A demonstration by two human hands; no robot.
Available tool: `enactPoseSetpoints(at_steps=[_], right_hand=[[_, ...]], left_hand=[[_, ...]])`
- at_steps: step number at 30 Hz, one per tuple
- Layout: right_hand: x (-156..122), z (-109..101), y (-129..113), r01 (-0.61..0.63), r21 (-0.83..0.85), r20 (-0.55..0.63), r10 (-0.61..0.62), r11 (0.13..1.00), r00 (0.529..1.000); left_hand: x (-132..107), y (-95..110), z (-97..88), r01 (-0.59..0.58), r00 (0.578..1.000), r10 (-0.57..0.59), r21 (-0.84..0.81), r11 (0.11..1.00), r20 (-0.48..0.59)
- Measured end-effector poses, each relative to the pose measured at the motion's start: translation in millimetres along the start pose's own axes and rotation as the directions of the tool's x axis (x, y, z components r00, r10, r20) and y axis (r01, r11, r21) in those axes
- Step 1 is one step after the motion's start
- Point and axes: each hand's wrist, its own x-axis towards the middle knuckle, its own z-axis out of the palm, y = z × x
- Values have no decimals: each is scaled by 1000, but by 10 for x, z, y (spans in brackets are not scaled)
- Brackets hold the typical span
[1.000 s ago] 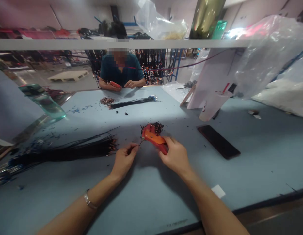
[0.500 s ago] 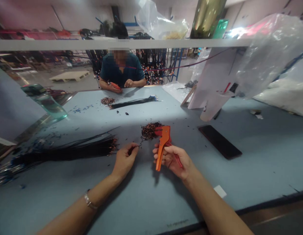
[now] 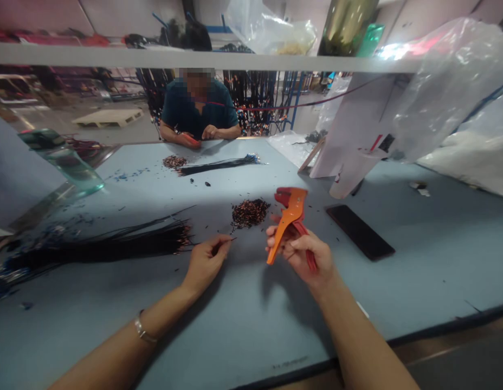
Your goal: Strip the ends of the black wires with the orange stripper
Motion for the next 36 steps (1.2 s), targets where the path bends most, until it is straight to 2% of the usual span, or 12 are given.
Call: enactPoseSetpoints(at_steps=[4,10,13,16,19,21,24,27,29,32,34,36], right_hand=[[24,-14,6,37,-34,-44,-39,999,998],[11,3,-37,4,245,-22,1,970,1000],[-48,71,-60,33,288,-22,-28,957,999],[-77,131,1,-16,204,62,3,979,998],[-83,173,79,5,-96,88,3,995,996],[-91,206,109,85,-413,78,-57,907,995],[-113,270,142,232,-746,147,-185,624,972],[-127,312,187,346,-828,255,-253,440,933],[-127,312,199,359,-841,277,-248,405,928],[-123,276,151,261,-842,190,-193,473,963],[-120,236,94,158,-779,116,-108,607,987],[-116,195,52,43,-601,91,15,798,996]], left_hand=[[5,-11,-7,-21,1000,21,9,1000,-18],[17,-25,-18,-19,999,22,74,997,-38],[18,-17,-16,-37,998,40,60,997,-47],[15,-14,-13,-69,995,69,2,998,-66],[14,-18,-11,-71,995,66,-67,995,-74],[18,-21,-12,-54,997,48,-123,991,-54],[29,-21,-23,-11,1000,9,-208,978,-7],[36,-17,-40,10,1000,-7,-282,959,13],[35,-8,-46,20,1000,-15,-299,954,16],[30,11,-44,19,1000,-23,-265,964,-10],[26,14,-37,-20,999,9,-221,975,-48],[20,-1,-32,-86,994,73,-154,984,-87]])
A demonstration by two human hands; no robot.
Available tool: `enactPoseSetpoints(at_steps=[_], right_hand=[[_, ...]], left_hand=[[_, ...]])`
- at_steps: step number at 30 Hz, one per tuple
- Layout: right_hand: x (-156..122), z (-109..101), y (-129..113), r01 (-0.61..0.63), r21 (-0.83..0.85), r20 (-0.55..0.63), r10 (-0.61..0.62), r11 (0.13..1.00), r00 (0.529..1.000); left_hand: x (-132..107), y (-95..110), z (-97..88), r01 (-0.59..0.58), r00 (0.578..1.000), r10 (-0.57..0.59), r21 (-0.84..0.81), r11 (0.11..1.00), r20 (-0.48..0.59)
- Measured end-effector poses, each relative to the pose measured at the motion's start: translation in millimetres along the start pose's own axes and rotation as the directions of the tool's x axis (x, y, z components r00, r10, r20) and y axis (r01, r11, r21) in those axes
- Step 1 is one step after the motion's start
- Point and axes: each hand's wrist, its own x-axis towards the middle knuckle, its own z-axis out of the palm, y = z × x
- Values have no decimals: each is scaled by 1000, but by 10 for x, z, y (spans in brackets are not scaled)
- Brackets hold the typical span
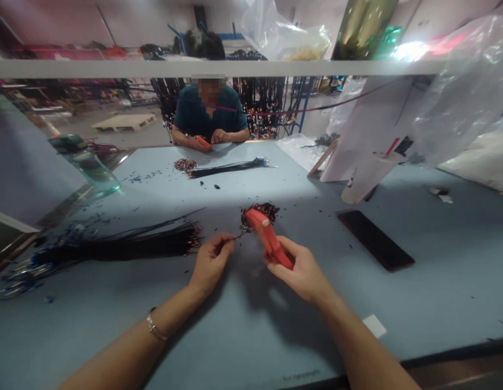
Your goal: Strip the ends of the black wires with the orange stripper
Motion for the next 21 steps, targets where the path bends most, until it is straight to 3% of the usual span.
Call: enactPoseSetpoints(at_steps=[3,6,12,21], right_hand=[[6,-35,23,-179,418,164,120,891,979],[15,-14,63,-325,581,301,175,746,938],[-10,46,90,-452,613,474,156,648,867],[-24,53,111,-453,597,482,155,663,862]], left_hand=[[-10,-49,-17,-81,996,85,135,987,-21],[-6,-85,-50,-94,994,105,214,972,-40],[13,-25,-88,-124,991,131,307,943,-2],[17,-6,-70,-127,992,119,236,963,47]])
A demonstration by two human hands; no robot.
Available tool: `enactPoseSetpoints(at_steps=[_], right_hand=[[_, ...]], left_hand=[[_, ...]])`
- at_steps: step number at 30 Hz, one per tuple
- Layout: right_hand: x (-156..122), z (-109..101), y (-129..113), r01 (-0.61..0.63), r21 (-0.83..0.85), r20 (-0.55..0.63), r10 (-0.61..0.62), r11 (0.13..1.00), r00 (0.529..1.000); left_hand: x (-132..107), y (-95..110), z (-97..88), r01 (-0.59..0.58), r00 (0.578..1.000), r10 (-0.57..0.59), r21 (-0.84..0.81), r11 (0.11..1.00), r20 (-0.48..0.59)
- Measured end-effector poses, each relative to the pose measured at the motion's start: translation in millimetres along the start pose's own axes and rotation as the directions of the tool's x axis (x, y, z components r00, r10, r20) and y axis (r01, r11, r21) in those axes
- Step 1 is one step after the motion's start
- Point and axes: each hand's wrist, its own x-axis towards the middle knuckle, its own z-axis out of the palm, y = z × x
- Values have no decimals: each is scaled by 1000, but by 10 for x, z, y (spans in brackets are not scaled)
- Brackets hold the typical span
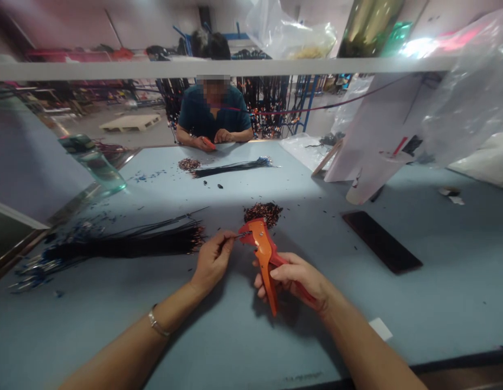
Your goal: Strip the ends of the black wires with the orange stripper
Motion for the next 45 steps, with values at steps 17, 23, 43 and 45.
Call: enactPoseSetpoints(at_steps=[17,23,43,45], right_hand=[[-15,0,-36,-13,-120,-44,8,993,999],[-12,10,-33,-4,-141,-38,-1,990,999],[-10,52,9,50,-198,-23,-55,979,998],[-5,68,16,69,-216,-26,-77,974,997]], left_hand=[[5,25,1,-93,995,89,-80,992,-48],[-5,35,6,-81,996,76,-105,991,-52],[-20,46,9,-89,996,84,-147,985,-37],[-17,48,9,-84,996,80,-154,984,-33]])
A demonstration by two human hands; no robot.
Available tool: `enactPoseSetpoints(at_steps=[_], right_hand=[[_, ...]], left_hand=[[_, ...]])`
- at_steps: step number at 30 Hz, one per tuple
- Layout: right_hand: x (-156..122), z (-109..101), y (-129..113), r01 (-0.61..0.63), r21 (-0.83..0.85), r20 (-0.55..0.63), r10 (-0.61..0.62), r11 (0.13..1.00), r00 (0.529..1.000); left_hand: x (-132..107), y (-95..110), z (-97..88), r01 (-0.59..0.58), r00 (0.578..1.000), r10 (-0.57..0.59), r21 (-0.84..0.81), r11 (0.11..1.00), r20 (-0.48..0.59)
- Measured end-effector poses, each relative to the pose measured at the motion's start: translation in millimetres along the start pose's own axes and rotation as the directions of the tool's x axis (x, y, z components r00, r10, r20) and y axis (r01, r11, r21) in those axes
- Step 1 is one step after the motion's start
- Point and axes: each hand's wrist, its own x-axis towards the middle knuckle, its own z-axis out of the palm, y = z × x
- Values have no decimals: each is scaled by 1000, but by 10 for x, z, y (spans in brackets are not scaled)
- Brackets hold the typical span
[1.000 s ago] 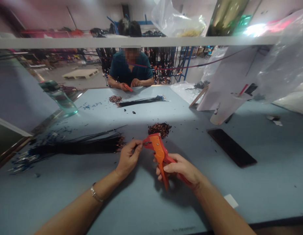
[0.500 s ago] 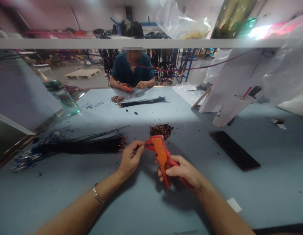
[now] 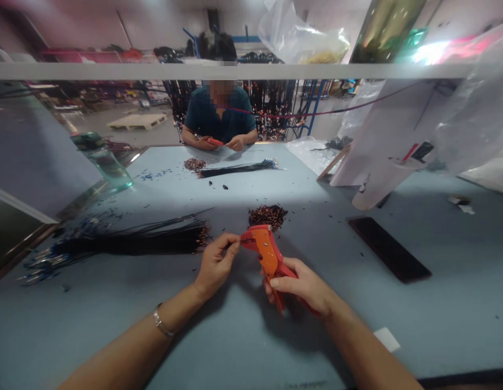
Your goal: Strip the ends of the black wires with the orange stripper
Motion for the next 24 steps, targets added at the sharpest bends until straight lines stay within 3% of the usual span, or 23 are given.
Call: enactPoseSetpoints(at_steps=[10,24], right_hand=[[9,19,20,47,-85,-27,-50,995,998],[33,68,34,56,-201,-88,-75,978,993]], left_hand=[[-1,-21,6,6,1000,-6,-36,999,-3],[-5,-38,14,104,995,-104,-80,991,7]])
